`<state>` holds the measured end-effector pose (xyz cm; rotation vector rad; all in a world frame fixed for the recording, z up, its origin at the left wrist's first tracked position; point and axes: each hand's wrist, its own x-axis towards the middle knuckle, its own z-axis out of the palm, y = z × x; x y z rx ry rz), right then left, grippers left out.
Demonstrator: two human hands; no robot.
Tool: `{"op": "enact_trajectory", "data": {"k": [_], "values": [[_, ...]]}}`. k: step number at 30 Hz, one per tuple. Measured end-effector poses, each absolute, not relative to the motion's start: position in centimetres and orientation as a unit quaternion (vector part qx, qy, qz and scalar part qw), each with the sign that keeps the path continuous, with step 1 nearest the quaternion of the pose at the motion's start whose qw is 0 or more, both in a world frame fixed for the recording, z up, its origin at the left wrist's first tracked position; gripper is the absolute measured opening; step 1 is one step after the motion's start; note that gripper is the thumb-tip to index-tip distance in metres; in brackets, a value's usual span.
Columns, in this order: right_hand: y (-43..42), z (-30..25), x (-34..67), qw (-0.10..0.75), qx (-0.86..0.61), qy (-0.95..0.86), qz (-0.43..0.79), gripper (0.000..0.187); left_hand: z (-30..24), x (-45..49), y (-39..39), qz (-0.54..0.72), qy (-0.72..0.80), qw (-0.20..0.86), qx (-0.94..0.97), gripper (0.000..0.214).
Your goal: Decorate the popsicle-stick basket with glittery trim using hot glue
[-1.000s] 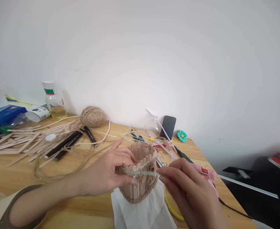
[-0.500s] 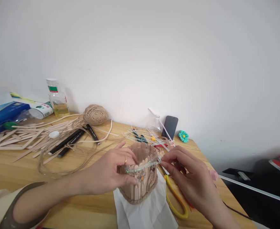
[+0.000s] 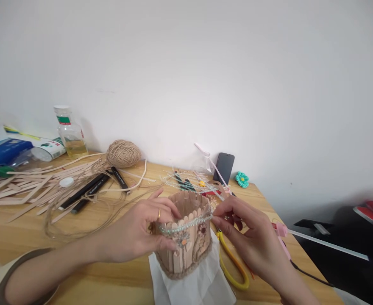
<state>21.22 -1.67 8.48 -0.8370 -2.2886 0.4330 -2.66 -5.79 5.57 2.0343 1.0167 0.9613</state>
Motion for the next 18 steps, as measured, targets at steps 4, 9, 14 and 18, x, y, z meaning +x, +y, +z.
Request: {"op": "enact_trajectory", "data": {"k": [4,9,14,18], "values": [[-1.59,8.55,21.46,0.333,-0.328,-0.867,0.174,0.015,5.46,-2.92,-5.81,0.354,0.387,0.327,0.786,0.016],[-1.38,8.55,21.39,0.332,-0.331,-0.861,0.195,0.016,5.27,-3.14,-5.78,0.351,0.374,0.329,0.793,0.014],[-1.16,8.47,21.36,0.316,-0.346,-0.858,0.212,0.008,5.2,-3.18,-5.87,0.343,0.374,0.318,0.801,0.012],[-1.13,8.58,21.52,0.311,-0.347,-0.858,0.216,0.012,5.15,-3.4,-5.84,0.331,0.373,0.315,0.808,0.017]]}}
